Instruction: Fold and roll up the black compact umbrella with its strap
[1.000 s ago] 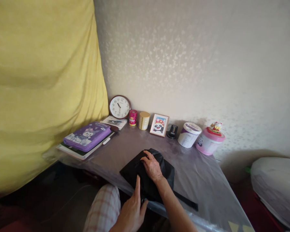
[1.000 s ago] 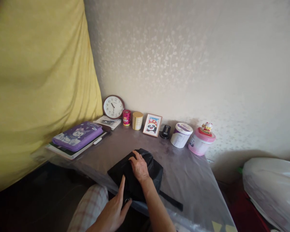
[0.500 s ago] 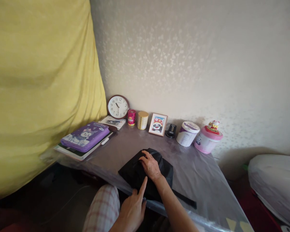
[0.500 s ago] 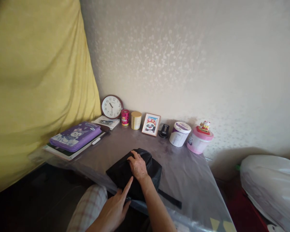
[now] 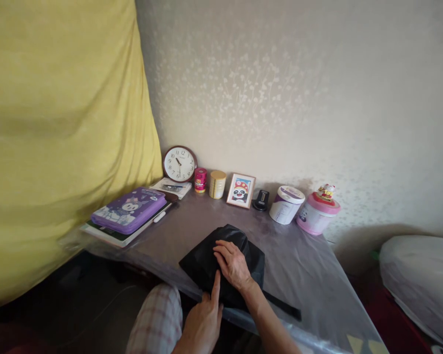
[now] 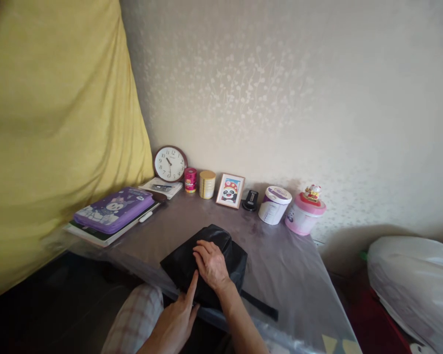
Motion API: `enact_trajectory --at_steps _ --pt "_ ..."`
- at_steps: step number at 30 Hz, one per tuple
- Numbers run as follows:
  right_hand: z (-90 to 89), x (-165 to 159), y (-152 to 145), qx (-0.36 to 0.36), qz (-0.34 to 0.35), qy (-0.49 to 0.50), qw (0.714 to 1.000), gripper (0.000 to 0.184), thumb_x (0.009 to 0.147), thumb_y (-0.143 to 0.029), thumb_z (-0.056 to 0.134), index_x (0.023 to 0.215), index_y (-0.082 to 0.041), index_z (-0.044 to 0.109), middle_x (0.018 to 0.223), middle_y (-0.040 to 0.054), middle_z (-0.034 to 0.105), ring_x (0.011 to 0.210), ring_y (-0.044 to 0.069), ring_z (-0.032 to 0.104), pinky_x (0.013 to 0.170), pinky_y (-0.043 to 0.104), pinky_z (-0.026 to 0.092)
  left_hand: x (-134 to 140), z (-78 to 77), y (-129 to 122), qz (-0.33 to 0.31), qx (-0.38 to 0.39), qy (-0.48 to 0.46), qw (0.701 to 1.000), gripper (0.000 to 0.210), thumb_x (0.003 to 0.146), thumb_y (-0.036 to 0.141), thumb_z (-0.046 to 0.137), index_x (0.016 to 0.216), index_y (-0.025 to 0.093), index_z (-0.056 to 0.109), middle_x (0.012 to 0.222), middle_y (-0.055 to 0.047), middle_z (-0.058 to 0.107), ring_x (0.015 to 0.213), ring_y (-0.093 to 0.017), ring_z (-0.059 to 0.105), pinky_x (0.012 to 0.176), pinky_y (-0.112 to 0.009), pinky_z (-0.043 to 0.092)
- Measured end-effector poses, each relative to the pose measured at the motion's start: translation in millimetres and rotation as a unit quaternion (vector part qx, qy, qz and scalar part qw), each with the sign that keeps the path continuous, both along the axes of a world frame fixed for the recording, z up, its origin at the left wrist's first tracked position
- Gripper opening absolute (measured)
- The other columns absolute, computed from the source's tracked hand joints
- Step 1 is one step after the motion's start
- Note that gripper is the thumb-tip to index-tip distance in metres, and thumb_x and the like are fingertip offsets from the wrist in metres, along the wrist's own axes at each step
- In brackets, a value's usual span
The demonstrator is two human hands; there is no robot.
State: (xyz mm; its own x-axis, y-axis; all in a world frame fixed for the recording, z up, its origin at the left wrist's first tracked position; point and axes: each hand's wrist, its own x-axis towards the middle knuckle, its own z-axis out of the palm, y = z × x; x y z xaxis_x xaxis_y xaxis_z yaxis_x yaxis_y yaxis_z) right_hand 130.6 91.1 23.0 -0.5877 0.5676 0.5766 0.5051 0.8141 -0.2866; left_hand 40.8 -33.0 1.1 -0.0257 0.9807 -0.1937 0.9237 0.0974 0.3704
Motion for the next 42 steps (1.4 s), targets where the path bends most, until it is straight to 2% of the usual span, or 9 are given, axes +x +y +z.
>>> enact_trajectory --at_steps 6,12,16,18,21,23,29,35,42 --pt "-7.2 19 10 0.016 0.004 -0.008 1.000 0.020 0.089 -0.023 0.045 0.097 -0.020 0.063 0.105 0.0065 0.063 0.105 0.018 0.054 0.098 0.041 0.035 2 6.0 -1 0.012 -0.021 0.005 1.000 0.063 0.091 0.019 0.032 0.142 0.017 -0.004 0.105 -0.014 0.060 0.081 -0.021 0.064 0.066 -0.027 0.046" --pt "-17.1 27 66 0.010 -0.118 -0.040 0.992 0.024 0.089 -0.023 0.045 0.105 -0.019 0.063 0.114 0.0075 0.061 0.108 0.021 0.053 0.095 0.041 0.038 3 8.3 1 0.021 -0.041 -0.012 0.999 0.063 0.091 0.019 0.032 0.142 0.017 -0.005 0.108 -0.014 0.060 0.086 -0.021 0.063 0.071 -0.028 0.046" --pt "-13.1 32 76 0.013 -0.230 -0.031 0.973 0.026 0.088 -0.021 0.046 0.107 -0.014 0.061 0.114 0.0127 0.060 0.103 0.025 0.056 0.092 0.044 0.040 2 6.7 1 0.016 -0.043 -0.025 0.999 0.063 0.091 0.020 0.032 0.142 0.016 -0.006 0.109 -0.015 0.059 0.088 -0.022 0.063 0.073 -0.030 0.046" --pt "-9.1 32 67 0.028 -0.208 -0.003 0.978 0.025 0.089 -0.022 0.044 0.105 -0.014 0.061 0.114 0.0129 0.060 0.104 0.024 0.055 0.093 0.043 0.039 1 7.1 1 0.012 -0.045 -0.024 0.999 0.063 0.091 0.021 0.031 0.142 0.016 -0.007 0.109 -0.015 0.059 0.088 -0.022 0.063 0.072 -0.030 0.046" --pt "-7.5 28 50 0.033 -0.070 0.003 0.997 0.024 0.090 -0.024 0.043 0.102 -0.018 0.063 0.108 0.0085 0.063 0.107 0.019 0.054 0.096 0.038 0.038 0 7.1 1 0.011 -0.049 -0.015 0.999 0.062 0.092 0.021 0.030 0.142 0.017 -0.006 0.108 -0.015 0.059 0.087 -0.022 0.063 0.071 -0.029 0.045" --pt "-10.4 26 47 0.024 -0.031 -0.014 0.999 0.024 0.090 -0.024 0.043 0.099 -0.020 0.065 0.105 0.0065 0.065 0.108 0.019 0.054 0.098 0.039 0.036 0 5.4 1 0.009 -0.039 -0.016 0.999 0.062 0.092 0.020 0.030 0.142 0.017 -0.005 0.109 -0.015 0.059 0.087 -0.021 0.063 0.071 -0.027 0.045" --pt "-15.0 39 62 0.039 -0.172 0.039 0.984 0.030 0.090 -0.026 0.038 0.106 -0.015 0.062 0.112 0.0133 0.061 0.105 0.024 0.055 0.091 0.045 0.042 -3 1.1 1 0.008 -0.027 -0.029 0.999 0.063 0.091 0.021 0.031 0.142 0.017 -0.007 0.108 -0.013 0.060 0.087 -0.022 0.063 0.072 -0.029 0.045" --pt "-12.8 44 38 0.013 -0.039 0.012 0.999 0.026 0.089 -0.021 0.041 0.105 -0.021 0.062 0.109 0.0071 0.063 0.109 0.019 0.053 0.096 0.040 0.040 -4 5.0 0 0.003 -0.026 -0.031 0.999 0.063 0.092 0.022 0.030 0.142 0.017 -0.008 0.110 -0.013 0.059 0.088 -0.021 0.063 0.073 -0.027 0.045" --pt "-22.2 69 43 -0.009 -0.144 0.081 0.986 0.028 0.089 -0.023 0.039 0.104 -0.017 0.061 0.112 0.0112 0.060 0.103 0.021 0.055 0.091 0.041 0.045 -6 4.2 -1 0.005 -0.015 -0.033 0.999 0.062 0.092 0.024 0.030 0.143 0.016 -0.006 0.107 -0.012 0.061 0.088 -0.020 0.062 0.074 -0.028 0.045"
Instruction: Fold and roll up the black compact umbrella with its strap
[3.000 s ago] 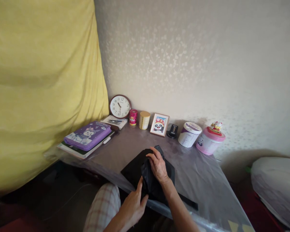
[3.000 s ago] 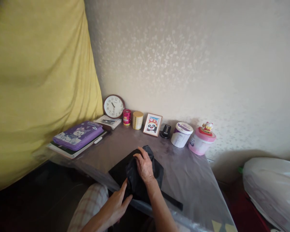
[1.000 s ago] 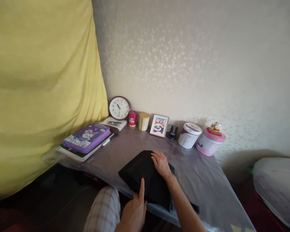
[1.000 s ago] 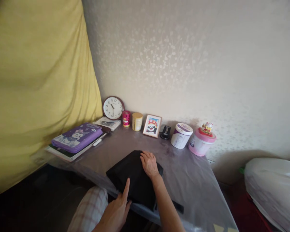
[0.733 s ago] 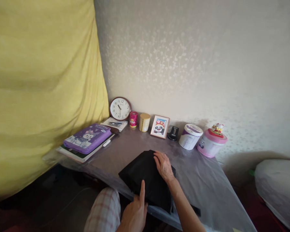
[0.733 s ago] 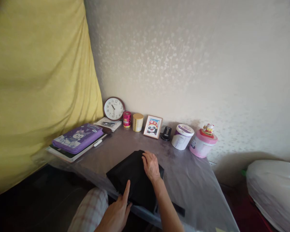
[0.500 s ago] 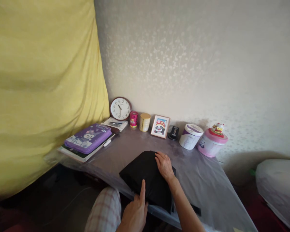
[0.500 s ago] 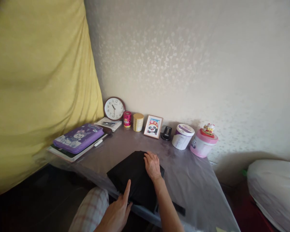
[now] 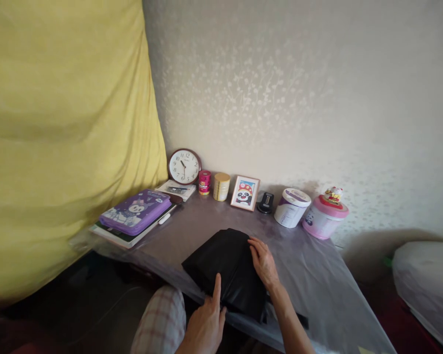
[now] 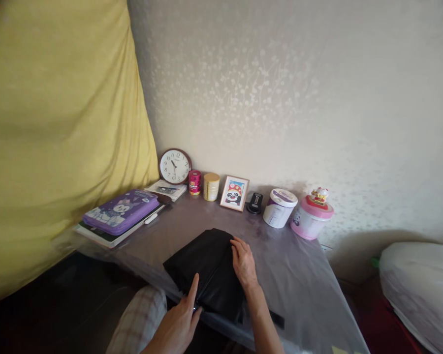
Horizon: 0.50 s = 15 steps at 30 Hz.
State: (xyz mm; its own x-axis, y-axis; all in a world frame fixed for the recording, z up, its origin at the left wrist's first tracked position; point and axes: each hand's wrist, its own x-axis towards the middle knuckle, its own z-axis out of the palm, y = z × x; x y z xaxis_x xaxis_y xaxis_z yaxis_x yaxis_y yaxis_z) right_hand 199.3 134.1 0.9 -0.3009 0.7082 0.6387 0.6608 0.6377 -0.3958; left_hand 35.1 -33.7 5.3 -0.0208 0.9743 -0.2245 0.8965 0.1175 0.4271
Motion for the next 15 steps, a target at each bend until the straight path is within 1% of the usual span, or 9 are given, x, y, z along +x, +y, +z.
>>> enact_trajectory --at_steps 4,6,9,12,15 --pt "-8.2 35 -7 -0.033 -0.015 0.031 0.999 0.026 0.087 -0.025 0.040 0.101 -0.019 0.061 0.110 0.0089 0.061 0.103 0.021 0.056 0.092 0.041 0.044 -2 -2.7 -1 0.005 0.012 -0.009 1.000 0.062 0.092 0.024 0.029 0.142 0.015 -0.007 0.104 -0.011 0.062 0.088 -0.019 0.062 0.074 -0.025 0.044" --pt "-16.4 52 -14 -0.041 -0.036 0.052 0.997 0.027 0.086 -0.026 0.040 0.100 -0.020 0.062 0.107 0.0084 0.062 0.101 0.021 0.057 0.091 0.041 0.045 -3 -4.2 -2 0.004 0.021 -0.015 1.000 0.063 0.092 0.025 0.030 0.142 0.015 -0.007 0.103 -0.011 0.063 0.086 -0.018 0.062 0.074 -0.024 0.043" --pt "-29.8 72 -25 -0.066 -0.077 0.082 0.991 0.028 0.083 -0.028 0.040 0.098 -0.020 0.062 0.103 0.0080 0.064 0.097 0.021 0.060 0.088 0.040 0.047 -5 -7.3 -2 0.005 0.030 -0.023 0.999 0.064 0.093 0.027 0.030 0.142 0.016 -0.008 0.106 -0.011 0.062 0.085 -0.017 0.062 0.071 -0.023 0.042" --pt "-38.1 80 -34 -0.109 -0.107 0.102 0.983 0.030 0.081 -0.028 0.040 0.099 -0.019 0.063 0.100 0.0078 0.066 0.092 0.021 0.062 0.085 0.040 0.048 -7 -12.2 -2 0.004 0.037 -0.026 0.999 0.064 0.093 0.028 0.029 0.142 0.017 -0.009 0.109 -0.011 0.061 0.083 -0.017 0.062 0.069 -0.023 0.041" --pt "-38.7 77 -41 -0.126 -0.107 0.119 0.979 0.030 0.081 -0.029 0.041 0.099 -0.018 0.063 0.099 0.0081 0.066 0.091 0.021 0.062 0.084 0.038 0.049 -9 -17.8 -1 0.002 0.046 -0.025 0.999 0.063 0.093 0.027 0.029 0.142 0.017 -0.010 0.106 -0.010 0.063 0.084 -0.017 0.063 0.069 -0.023 0.041"
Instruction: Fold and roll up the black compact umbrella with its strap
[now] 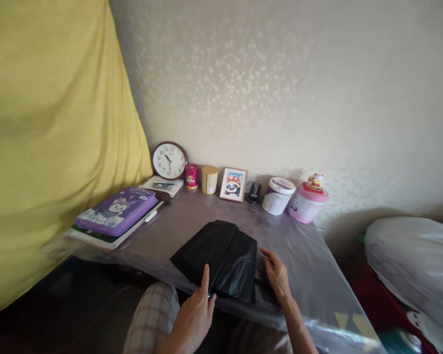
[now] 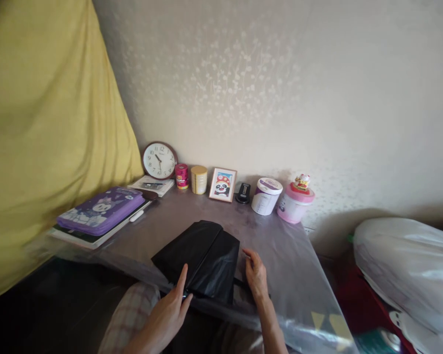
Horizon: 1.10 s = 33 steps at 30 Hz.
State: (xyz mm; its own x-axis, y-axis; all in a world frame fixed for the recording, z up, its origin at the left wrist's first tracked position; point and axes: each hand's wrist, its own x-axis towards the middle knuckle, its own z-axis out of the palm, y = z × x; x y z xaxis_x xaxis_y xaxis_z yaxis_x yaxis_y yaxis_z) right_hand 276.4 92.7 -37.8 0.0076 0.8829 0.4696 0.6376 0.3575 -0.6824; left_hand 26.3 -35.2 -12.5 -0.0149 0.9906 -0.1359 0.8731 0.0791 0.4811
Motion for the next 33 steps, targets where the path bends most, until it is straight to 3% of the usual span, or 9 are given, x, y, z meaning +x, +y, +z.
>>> enact_trajectory --at_steps 4,10,16,28,33 --pt "5.0 -8 -9 0.012 0.019 0.010 1.000 0.028 0.083 -0.029 0.042 0.100 -0.018 0.062 0.100 0.0081 0.065 0.094 0.020 0.061 0.086 0.036 0.048 0 -3.6 0 0.002 0.001 -0.006 1.000 0.063 0.094 0.027 0.028 0.142 0.016 -0.010 0.102 -0.009 0.064 0.085 -0.017 0.063 0.069 -0.024 0.042" --pt "12.5 -14 -22 0.033 0.071 -0.015 0.997 0.029 0.087 -0.023 0.040 0.111 -0.020 0.056 0.111 0.0089 0.059 0.094 0.018 0.061 0.084 0.034 0.050 0 2.9 0 0.000 -0.011 -0.008 1.000 0.062 0.094 0.029 0.027 0.142 0.016 -0.010 0.110 -0.011 0.062 0.088 -0.017 0.063 0.071 -0.024 0.042" --pt "22.2 -21 -32 0.059 0.100 -0.093 0.989 0.037 0.086 -0.016 0.038 0.119 -0.024 0.052 0.133 0.0076 0.042 0.116 0.018 0.049 0.094 0.033 0.046 -2 3.4 0 0.000 -0.012 -0.020 1.000 0.062 0.094 0.030 0.027 0.142 0.016 -0.009 0.115 -0.011 0.060 0.090 -0.016 0.062 0.073 -0.024 0.042" --pt "49.0 -35 -39 0.080 0.191 -0.109 0.972 0.036 0.085 -0.012 0.035 0.111 -0.023 0.057 0.136 0.0080 0.040 0.120 0.019 0.045 0.097 0.034 0.042 -4 2.6 1 0.009 -0.025 -0.032 0.999 0.064 0.093 0.031 0.030 0.143 0.017 -0.007 0.103 -0.010 0.065 0.084 -0.018 0.063 0.069 -0.024 0.040" --pt "54.9 -42 -36 0.083 0.211 -0.097 0.969 0.034 0.084 -0.014 0.036 0.107 -0.023 0.059 0.133 0.0080 0.044 0.119 0.020 0.046 0.096 0.035 0.042 -3 5.6 1 0.011 -0.029 -0.040 0.999 0.064 0.093 0.031 0.030 0.143 0.017 -0.006 0.109 -0.010 0.063 0.085 -0.016 0.063 0.069 -0.021 0.040"
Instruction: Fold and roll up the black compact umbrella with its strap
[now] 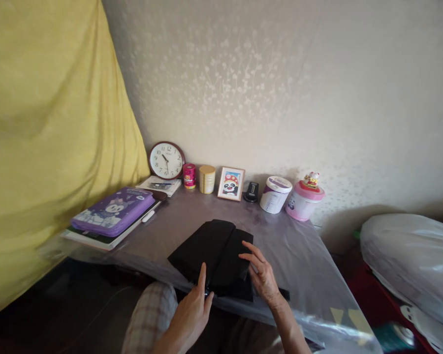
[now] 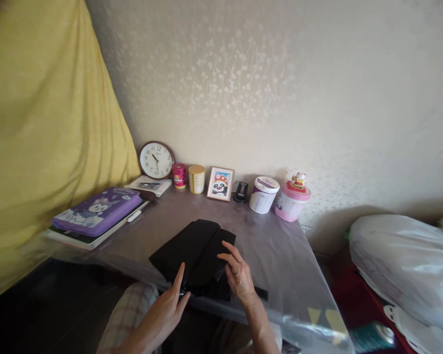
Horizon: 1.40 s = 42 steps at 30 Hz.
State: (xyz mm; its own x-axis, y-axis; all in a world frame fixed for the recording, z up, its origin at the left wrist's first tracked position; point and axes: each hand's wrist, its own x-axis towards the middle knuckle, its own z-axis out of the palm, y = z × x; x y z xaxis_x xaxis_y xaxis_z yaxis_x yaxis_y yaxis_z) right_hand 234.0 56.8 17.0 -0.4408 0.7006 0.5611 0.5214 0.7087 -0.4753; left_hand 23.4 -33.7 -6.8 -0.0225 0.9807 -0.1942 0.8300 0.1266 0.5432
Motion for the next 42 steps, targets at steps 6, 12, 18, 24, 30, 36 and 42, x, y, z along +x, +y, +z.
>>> enact_trajectory --at_steps 6,12,18,24,30,36,42 --pt "15.6 -18 7 0.003 0.030 -0.006 1.000 0.034 0.085 -0.011 0.035 0.107 -0.023 0.058 0.130 0.0073 0.047 0.118 0.017 0.046 0.097 0.033 0.041 -3 11.1 -1 0.005 0.010 -0.047 0.999 0.063 0.092 0.031 0.031 0.143 0.017 -0.004 0.099 -0.008 0.066 0.083 -0.015 0.063 0.071 -0.021 0.042" --pt "29.4 -47 21 0.040 0.042 0.005 0.998 0.032 0.086 -0.011 0.036 0.107 -0.022 0.057 0.129 0.0069 0.047 0.119 0.016 0.045 0.099 0.033 0.039 -2 21.6 -5 0.005 -0.075 -0.209 0.975 0.064 0.092 0.036 0.026 0.141 0.024 -0.015 0.086 -0.005 0.065 0.039 -0.009 0.053 0.039 -0.018 0.039" --pt "22.8 -79 32 0.061 0.041 -0.001 0.997 0.034 0.083 -0.008 0.036 0.105 -0.020 0.058 0.129 0.0073 0.046 0.120 0.016 0.043 0.100 0.031 0.038 3 15.3 -6 -0.002 -0.080 -0.260 0.962 0.063 0.091 0.037 0.030 0.142 0.023 -0.005 0.088 -0.006 0.064 0.037 -0.007 0.052 0.034 -0.015 0.039" --pt "9.9 -102 38 0.069 0.041 -0.013 0.997 0.036 0.081 -0.005 0.036 0.104 -0.020 0.059 0.128 0.0067 0.046 0.119 0.016 0.043 0.101 0.032 0.038 1 8.8 -4 -0.022 -0.077 -0.267 0.961 0.067 0.088 0.036 0.037 0.141 0.019 -0.001 0.088 -0.008 0.064 0.039 -0.009 0.054 0.036 -0.016 0.039" --pt "1.8 -116 45 0.051 0.051 -0.050 0.996 0.030 0.082 -0.008 0.040 0.101 -0.020 0.060 0.127 0.0068 0.046 0.117 0.017 0.045 0.099 0.031 0.040 0 13.9 -6 -0.008 -0.091 -0.272 0.958 0.074 0.084 0.033 0.043 0.141 0.018 -0.001 0.108 -0.014 0.059 0.041 -0.008 0.053 0.038 -0.017 0.039" --pt "-2.7 -118 47 0.035 0.060 -0.092 0.993 0.028 0.084 -0.011 0.040 0.100 -0.022 0.060 0.128 0.0062 0.045 0.111 0.015 0.049 0.094 0.029 0.043 2 8.0 -7 0.008 -0.065 -0.240 0.969 0.069 0.084 0.032 0.042 0.141 0.013 0.008 0.099 -0.011 0.063 0.052 -0.012 0.059 0.055 -0.021 0.046" --pt "-3.4 -117 47 0.033 0.055 -0.112 0.992 0.027 0.085 -0.012 0.040 0.100 -0.022 0.060 0.128 0.0062 0.045 0.107 0.015 0.052 0.091 0.028 0.045 7 -4.0 -12 0.032 -0.003 -0.237 0.971 0.073 0.085 0.030 0.041 0.141 0.008 0.000 0.110 -0.014 0.061 0.099 -0.020 0.060 0.085 -0.026 0.043"
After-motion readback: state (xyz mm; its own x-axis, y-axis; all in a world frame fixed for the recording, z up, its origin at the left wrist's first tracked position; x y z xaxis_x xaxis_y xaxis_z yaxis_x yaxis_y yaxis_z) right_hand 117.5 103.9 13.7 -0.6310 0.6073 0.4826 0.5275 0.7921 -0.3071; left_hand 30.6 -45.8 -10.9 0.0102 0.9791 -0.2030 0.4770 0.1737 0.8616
